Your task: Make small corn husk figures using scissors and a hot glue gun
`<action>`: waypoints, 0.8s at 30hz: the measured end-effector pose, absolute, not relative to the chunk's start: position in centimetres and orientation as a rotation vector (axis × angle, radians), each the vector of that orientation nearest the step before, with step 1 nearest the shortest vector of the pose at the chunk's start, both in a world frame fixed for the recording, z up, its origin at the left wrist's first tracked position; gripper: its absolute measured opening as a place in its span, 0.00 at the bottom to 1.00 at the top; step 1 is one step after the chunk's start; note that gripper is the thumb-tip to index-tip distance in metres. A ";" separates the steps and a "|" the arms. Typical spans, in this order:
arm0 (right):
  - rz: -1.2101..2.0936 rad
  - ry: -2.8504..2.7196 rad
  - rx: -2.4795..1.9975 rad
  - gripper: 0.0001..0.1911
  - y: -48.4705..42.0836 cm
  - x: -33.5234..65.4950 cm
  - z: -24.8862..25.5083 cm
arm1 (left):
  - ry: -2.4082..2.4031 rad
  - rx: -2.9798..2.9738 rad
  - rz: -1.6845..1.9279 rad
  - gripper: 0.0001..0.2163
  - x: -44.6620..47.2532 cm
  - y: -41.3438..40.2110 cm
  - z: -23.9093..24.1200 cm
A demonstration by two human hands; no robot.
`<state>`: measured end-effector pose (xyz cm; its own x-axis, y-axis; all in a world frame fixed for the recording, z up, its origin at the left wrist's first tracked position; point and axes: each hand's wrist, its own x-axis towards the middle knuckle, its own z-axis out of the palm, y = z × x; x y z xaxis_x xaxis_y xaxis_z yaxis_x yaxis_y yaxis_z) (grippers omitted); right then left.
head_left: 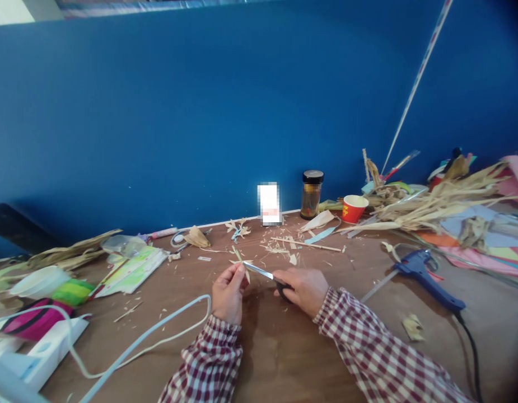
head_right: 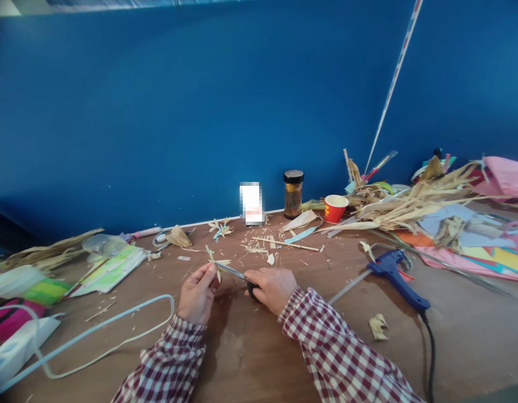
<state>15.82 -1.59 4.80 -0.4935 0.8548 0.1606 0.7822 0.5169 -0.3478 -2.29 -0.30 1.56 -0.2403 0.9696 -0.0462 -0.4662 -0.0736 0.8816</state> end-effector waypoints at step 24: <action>0.398 -2.332 -1.296 0.15 -1.5 15.6 3.7 | 0.946 0.671 1.499 0.11 -2.0 -0.4 1.5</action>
